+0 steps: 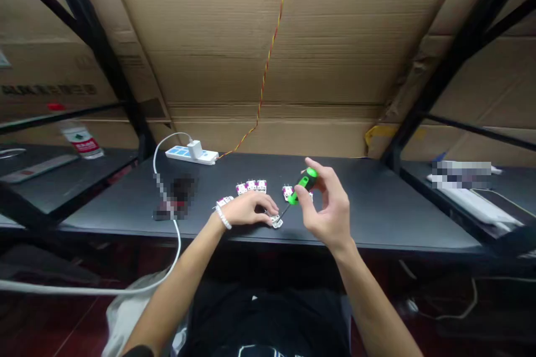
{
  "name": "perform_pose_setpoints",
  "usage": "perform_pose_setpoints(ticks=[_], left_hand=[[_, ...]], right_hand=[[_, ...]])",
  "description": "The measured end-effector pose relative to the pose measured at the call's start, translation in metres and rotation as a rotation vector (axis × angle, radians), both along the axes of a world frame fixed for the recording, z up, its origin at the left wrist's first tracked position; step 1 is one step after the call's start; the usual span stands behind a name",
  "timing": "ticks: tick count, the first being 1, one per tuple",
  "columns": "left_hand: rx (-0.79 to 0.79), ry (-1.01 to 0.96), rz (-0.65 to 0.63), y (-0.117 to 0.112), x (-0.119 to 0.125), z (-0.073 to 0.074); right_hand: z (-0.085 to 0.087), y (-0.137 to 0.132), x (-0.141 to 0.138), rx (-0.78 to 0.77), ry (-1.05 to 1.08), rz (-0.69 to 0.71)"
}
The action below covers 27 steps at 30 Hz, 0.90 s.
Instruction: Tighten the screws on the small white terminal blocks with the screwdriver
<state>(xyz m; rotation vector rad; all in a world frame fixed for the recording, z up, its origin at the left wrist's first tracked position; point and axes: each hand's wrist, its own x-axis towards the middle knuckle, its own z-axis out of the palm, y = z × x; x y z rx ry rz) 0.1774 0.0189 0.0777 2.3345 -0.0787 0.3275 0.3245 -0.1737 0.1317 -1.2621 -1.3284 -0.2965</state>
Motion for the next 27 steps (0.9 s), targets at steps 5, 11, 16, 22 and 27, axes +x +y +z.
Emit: perform_pose_setpoints(ticks=[5,11,16,22,27], left_hand=[[0.006,-0.010,-0.002,0.0009,0.0000,-0.0012],[0.005,-0.007,0.000,0.0004,0.0000,0.0001],[0.010,-0.009,-0.009,0.0000,0.0003,0.0007],[0.017,-0.026,-0.017,0.0005,0.0003,-0.0004],[0.037,-0.020,-0.010,0.0000,0.0002,-0.0001]], right_hand=[[0.0001,0.0002,-0.0002,0.008,0.005,0.013],[-0.0006,0.0003,0.0004,0.011,0.011,0.014],[-0.0008,0.0009,-0.0006,0.001,0.022,0.023],[-0.0006,0.0013,-0.0009,-0.002,-0.001,0.004],[-0.0010,0.0004,0.0012,0.014,0.009,0.003]])
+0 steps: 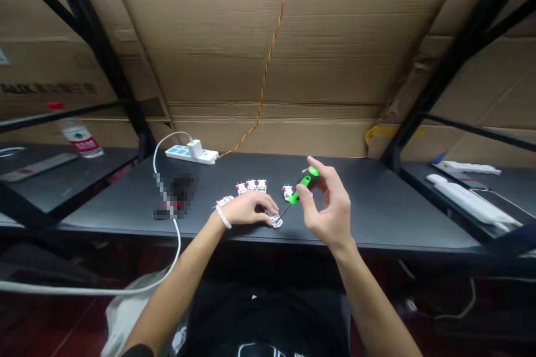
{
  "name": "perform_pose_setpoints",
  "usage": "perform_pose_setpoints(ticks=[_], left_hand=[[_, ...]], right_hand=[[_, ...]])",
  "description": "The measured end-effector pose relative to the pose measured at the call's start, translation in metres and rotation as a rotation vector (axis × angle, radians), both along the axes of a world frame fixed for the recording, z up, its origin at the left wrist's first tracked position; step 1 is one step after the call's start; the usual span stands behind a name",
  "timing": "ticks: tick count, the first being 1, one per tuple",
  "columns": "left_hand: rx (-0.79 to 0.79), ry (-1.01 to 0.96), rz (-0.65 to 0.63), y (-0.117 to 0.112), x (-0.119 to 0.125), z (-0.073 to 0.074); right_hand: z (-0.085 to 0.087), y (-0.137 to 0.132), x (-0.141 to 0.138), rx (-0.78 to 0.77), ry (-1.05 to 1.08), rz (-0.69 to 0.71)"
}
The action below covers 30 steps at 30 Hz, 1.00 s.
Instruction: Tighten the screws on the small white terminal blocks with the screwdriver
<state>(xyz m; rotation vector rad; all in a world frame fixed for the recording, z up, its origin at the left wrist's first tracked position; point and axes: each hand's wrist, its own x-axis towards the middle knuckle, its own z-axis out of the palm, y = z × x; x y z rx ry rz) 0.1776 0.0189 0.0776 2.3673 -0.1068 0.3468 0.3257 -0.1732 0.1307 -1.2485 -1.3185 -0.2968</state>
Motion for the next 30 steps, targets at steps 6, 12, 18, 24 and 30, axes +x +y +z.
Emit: perform_pose_setpoints(ticks=[6,12,18,24,30], left_hand=[[0.000,0.002,0.001,-0.0007,0.0000,0.0015],[-0.011,0.010,0.003,0.0003,0.0006,-0.0001],[-0.008,0.010,0.006,-0.0007,0.0004,0.0009],[0.004,0.005,0.011,-0.0005,0.0001,0.0007],[-0.003,0.000,0.012,-0.0002,0.0002,-0.0004]], right_hand=[[-0.0004,0.0006,0.0011,0.001,-0.002,-0.011],[-0.0014,0.0019,0.0009,-0.004,-0.006,-0.014],[0.0004,0.0012,0.0017,-0.010,-0.020,-0.023],[0.0027,0.0012,0.0017,0.010,-0.042,-0.059],[0.0031,0.0016,0.0011,0.024,-0.029,-0.071]])
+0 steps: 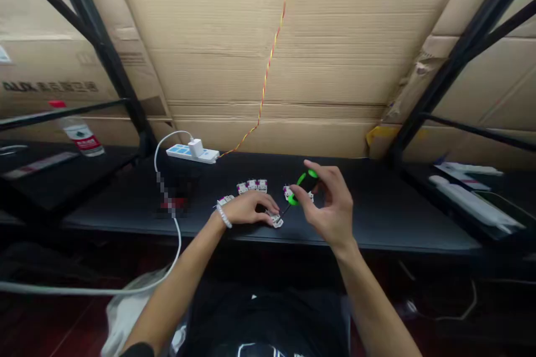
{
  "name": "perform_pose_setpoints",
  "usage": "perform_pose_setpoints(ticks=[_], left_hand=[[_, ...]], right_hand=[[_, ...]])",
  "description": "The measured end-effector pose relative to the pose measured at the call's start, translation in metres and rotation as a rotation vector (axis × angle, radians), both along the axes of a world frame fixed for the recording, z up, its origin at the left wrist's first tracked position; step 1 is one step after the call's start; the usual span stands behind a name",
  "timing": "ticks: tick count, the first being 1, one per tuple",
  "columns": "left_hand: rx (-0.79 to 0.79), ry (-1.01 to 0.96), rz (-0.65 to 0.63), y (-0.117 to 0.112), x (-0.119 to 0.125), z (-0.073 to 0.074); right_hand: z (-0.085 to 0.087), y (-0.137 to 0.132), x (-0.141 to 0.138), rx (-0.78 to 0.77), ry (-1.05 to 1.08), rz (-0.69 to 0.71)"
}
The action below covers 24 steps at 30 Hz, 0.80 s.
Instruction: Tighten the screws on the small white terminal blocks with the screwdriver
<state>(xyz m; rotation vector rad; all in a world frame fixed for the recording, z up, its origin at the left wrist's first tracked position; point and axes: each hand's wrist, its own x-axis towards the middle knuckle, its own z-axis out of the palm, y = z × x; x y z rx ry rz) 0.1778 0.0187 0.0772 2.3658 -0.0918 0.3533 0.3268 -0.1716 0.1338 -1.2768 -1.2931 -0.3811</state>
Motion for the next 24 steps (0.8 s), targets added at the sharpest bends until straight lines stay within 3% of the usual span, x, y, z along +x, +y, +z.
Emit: perform_pose_setpoints(ticks=[5,14,24], left_hand=[[-0.007,0.007,-0.002,0.000,0.000,0.000],[0.007,0.013,-0.003,0.000,0.000,0.001],[-0.016,-0.010,0.004,0.002,0.001,-0.005]], right_hand=[[0.000,-0.001,0.000,-0.043,-0.005,0.029],[-0.011,0.001,-0.004,-0.006,0.116,0.243],[-0.007,0.002,-0.003,0.091,-0.032,0.072]])
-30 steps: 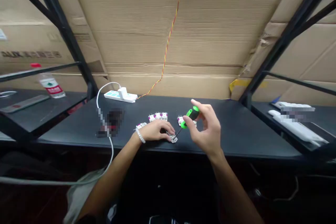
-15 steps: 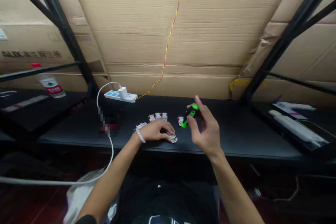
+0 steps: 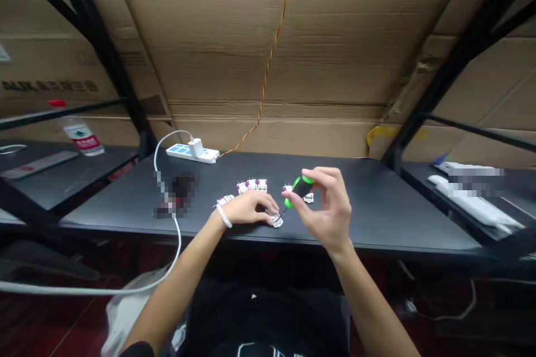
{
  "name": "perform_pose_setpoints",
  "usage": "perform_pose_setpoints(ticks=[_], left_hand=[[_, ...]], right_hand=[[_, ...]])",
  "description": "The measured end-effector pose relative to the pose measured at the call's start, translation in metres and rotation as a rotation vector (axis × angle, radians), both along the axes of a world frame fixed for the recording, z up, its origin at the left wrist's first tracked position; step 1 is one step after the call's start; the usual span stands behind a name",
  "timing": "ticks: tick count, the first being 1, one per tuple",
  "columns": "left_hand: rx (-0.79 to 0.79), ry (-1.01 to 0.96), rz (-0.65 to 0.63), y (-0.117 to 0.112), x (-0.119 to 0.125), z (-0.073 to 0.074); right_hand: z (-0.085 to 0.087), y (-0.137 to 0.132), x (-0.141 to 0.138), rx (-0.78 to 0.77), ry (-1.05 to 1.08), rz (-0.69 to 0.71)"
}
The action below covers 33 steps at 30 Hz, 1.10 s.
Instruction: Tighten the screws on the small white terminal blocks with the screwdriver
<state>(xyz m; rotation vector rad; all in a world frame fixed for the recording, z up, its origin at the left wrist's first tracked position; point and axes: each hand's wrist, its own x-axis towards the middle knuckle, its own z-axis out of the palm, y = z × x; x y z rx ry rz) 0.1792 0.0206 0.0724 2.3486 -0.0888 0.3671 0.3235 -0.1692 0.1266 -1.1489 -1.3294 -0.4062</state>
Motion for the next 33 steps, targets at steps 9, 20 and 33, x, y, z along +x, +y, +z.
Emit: perform_pose_setpoints(ticks=[9,20,33], left_hand=[[0.012,0.004,-0.009,-0.002,-0.001,0.005],[0.014,-0.001,-0.016,-0.001,-0.001,0.004],[0.027,0.025,-0.060,-0.005,-0.002,0.009]], right_hand=[[0.002,-0.003,-0.003,-0.105,-0.002,0.072],[-0.001,0.000,0.000,-0.142,0.069,0.085],[-0.009,0.003,0.002,-0.185,0.148,0.167]])
